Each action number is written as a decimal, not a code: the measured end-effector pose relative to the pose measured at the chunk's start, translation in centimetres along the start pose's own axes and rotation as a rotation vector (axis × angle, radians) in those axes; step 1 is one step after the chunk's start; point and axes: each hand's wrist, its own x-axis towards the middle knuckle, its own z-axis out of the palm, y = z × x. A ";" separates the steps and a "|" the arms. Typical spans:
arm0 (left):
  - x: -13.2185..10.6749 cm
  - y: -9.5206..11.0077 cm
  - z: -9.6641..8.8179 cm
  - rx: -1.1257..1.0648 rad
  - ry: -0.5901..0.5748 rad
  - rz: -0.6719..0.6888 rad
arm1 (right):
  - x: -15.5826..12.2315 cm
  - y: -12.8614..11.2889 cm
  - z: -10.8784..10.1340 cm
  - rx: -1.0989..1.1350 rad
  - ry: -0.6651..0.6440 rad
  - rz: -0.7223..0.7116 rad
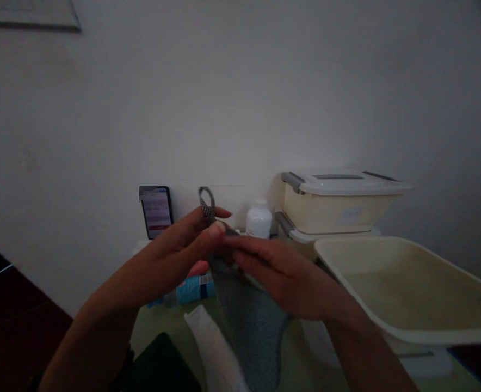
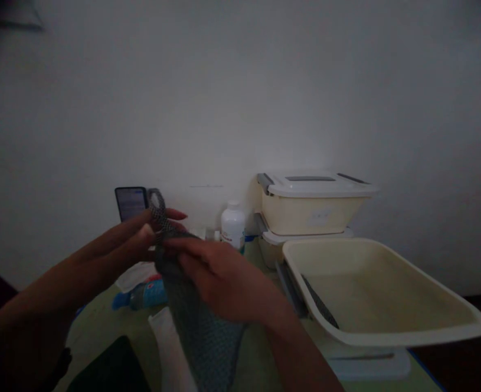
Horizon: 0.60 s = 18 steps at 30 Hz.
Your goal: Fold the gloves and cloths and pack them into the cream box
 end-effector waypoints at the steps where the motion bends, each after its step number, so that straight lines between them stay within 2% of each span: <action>1: 0.0 0.1 0.2 0.010 -0.023 -0.015 | 0.0 0.0 0.3 -0.007 -0.036 -0.018; 3: 0.3 0.0 0.2 0.033 -0.071 -0.029 | 0.1 0.2 0.5 -0.011 -0.001 -0.005; 5: 0.6 -0.4 -0.2 0.020 -0.038 -0.002 | 0.1 0.3 0.3 -0.014 0.124 0.040; 7: 0.8 -0.8 -0.7 -0.087 -0.002 0.038 | -0.1 0.7 -0.1 -0.056 0.255 0.079; 9: 0.6 -1.0 -1.0 -0.253 0.011 0.086 | -0.3 1.1 -0.6 -0.162 0.307 0.093; 11: 0.3 -0.8 -1.0 -0.402 0.017 0.125 | -0.4 1.4 -0.7 -0.270 0.239 0.076; 14: 0.2 -0.2 -0.8 -0.504 0.088 0.142 | -0.4 1.5 -0.7 -0.323 0.039 0.050; 16: 0.3 0.1 -0.8 -0.506 0.185 0.134 | -0.3 1.2 -0.7 -0.328 -0.042 0.089; 18: 0.5 0.1 -1.0 -0.454 0.320 0.110 | -0.4 0.7 -1.1 -0.320 -0.038 0.135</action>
